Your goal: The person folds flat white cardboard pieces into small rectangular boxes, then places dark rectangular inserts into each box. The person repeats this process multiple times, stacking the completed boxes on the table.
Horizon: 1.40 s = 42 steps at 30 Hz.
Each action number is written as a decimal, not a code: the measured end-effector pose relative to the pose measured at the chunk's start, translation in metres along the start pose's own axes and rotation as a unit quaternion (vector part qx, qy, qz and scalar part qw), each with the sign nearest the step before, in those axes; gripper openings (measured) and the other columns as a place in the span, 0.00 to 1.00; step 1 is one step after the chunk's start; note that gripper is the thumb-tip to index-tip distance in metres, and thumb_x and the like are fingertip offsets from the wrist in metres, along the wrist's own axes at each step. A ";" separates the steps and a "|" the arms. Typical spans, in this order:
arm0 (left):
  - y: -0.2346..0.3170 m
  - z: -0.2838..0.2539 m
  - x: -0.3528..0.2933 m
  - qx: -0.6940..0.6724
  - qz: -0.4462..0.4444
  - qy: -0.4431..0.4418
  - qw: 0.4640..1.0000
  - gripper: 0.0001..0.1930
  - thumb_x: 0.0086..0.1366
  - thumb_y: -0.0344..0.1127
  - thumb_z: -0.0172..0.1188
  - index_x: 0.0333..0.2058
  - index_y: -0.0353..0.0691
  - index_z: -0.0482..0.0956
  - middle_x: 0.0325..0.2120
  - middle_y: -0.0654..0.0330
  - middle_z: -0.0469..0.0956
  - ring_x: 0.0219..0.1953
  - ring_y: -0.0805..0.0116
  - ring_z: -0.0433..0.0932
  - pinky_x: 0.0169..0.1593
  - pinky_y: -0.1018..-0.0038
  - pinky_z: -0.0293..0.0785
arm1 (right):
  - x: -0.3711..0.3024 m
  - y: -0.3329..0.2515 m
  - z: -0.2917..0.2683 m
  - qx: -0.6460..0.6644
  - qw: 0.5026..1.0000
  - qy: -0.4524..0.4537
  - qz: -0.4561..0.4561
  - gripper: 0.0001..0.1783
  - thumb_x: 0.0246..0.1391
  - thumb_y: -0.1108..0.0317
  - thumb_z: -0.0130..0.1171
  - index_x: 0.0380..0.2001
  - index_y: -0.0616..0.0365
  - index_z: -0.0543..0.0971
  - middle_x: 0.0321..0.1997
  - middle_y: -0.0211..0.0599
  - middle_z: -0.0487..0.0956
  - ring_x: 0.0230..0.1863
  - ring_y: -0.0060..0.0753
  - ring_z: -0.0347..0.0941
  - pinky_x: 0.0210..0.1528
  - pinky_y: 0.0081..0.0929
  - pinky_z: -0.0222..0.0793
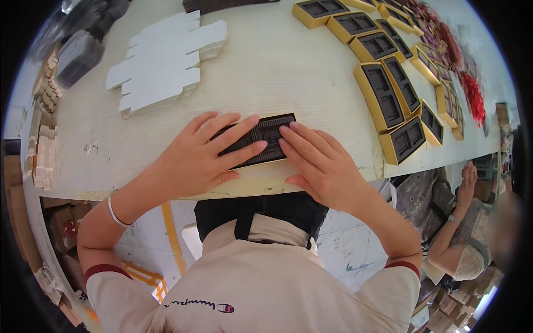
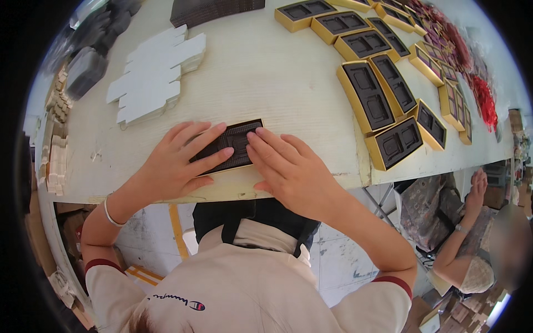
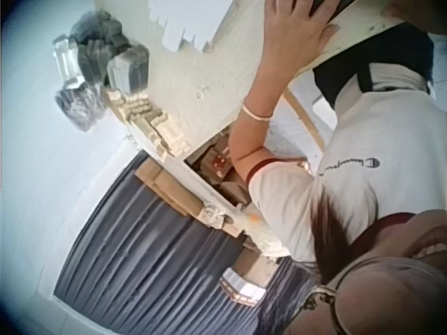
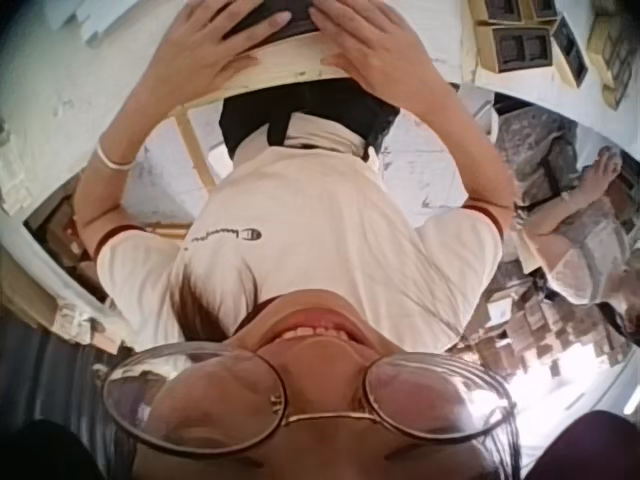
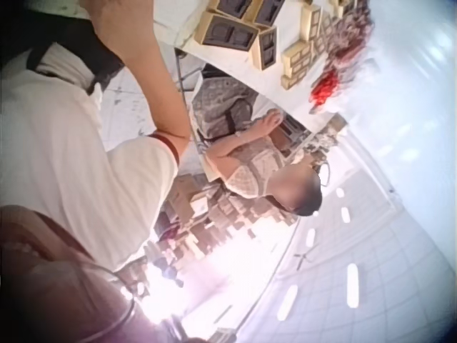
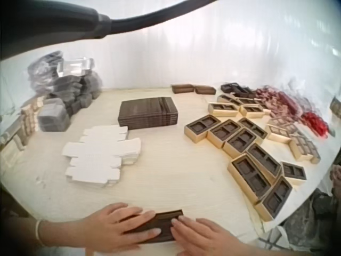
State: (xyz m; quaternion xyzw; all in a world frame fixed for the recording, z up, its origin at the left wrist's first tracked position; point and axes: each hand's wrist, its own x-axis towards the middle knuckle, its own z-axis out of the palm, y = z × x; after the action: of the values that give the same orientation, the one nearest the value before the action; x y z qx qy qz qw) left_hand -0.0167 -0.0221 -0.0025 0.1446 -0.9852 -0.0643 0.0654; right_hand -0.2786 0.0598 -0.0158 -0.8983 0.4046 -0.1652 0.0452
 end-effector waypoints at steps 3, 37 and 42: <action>0.002 0.008 -0.005 -0.044 -0.009 0.026 0.999 0.35 0.51 0.41 0.65 0.60 0.48 0.68 0.63 0.50 0.59 0.60 0.52 0.62 0.61 0.58 0.61 | 0.005 0.006 -0.008 0.016 0.998 0.047 -0.025 0.36 0.43 0.56 0.64 0.55 0.65 0.71 0.67 0.50 0.62 0.68 0.49 0.57 0.64 0.44 0.58; -0.228 -0.125 0.126 -0.174 -0.245 0.211 0.930 0.24 0.57 0.32 0.61 0.54 0.46 0.73 0.49 0.60 0.75 0.53 0.62 0.71 0.58 0.68 0.65 | 0.215 0.145 -0.002 0.677 0.585 0.059 0.442 0.19 0.56 0.65 0.59 0.45 0.69 0.72 0.40 0.48 0.76 0.38 0.38 0.75 0.44 0.32 0.77; -0.199 -0.120 0.145 -0.061 -0.149 0.149 0.976 0.22 0.54 0.32 0.63 0.50 0.42 0.74 0.52 0.62 0.73 0.58 0.58 0.65 0.62 0.64 0.61 | 0.195 0.137 -0.016 0.658 0.660 -0.061 0.358 0.18 0.59 0.62 0.56 0.44 0.67 0.74 0.38 0.44 0.77 0.37 0.34 0.76 0.44 0.30 0.76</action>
State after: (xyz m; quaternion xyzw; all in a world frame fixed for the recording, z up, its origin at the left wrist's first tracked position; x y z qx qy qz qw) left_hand -0.0817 -0.2661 0.1028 0.2937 -0.9260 -0.1108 0.2097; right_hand -0.2611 -0.1760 0.0206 -0.4282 0.4775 -0.3038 0.7045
